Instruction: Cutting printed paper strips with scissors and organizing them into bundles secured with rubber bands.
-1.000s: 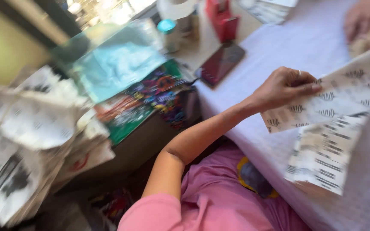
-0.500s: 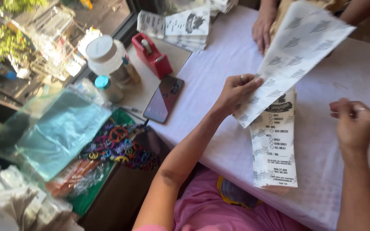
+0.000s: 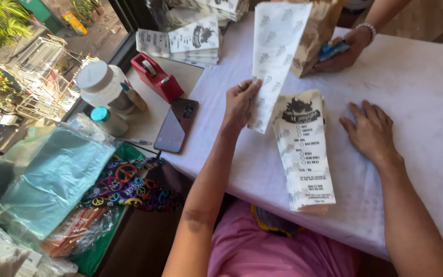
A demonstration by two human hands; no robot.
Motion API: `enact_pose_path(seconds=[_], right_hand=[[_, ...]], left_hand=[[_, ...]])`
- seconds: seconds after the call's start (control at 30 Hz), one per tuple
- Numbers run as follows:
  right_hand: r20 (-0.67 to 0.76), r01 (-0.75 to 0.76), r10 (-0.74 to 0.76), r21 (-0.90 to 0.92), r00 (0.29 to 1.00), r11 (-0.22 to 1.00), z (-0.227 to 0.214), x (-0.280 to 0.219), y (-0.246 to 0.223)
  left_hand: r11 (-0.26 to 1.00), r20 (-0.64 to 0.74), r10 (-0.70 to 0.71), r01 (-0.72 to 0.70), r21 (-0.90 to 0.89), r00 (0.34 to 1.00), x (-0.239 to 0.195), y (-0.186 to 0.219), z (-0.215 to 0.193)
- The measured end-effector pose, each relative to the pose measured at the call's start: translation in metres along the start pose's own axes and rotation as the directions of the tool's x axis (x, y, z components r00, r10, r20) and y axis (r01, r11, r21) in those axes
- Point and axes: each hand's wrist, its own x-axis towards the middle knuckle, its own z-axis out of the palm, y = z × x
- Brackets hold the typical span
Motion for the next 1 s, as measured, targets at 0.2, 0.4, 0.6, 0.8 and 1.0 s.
enact_pose_path(seconds=[0.2,0.4,0.6,0.8,1.0], right_hand=[[0.009,-0.03,0.03,0.009,1.0,1.0,0.0,0.007,-0.001],[-0.01,-0.024,0.024,-0.003,1.0,1.0,0.004,0.001,-0.001],[-0.012,-0.017,0.017,-0.006,1.0,1.0,0.006,0.003,-0.004],[0.083,-0.073,0.069,0.05,0.994,0.996,-0.012,0.005,-0.011],[0.075,-0.068,0.068,-0.001,0.995,0.998,-0.008,0.001,-0.01]], left_hand=[[0.999,-0.058,0.04,-0.039,0.015,0.998,0.017,-0.003,-0.001],[0.997,-0.114,0.064,-0.068,-0.033,0.991,0.014,-0.01,0.001],[0.996,0.026,0.042,-0.044,0.078,0.999,-0.004,-0.001,0.006],[0.992,0.076,0.037,-0.046,0.116,0.996,-0.021,0.024,0.021],[0.981,0.157,0.062,-0.089,0.173,0.986,-0.023,0.017,0.018]])
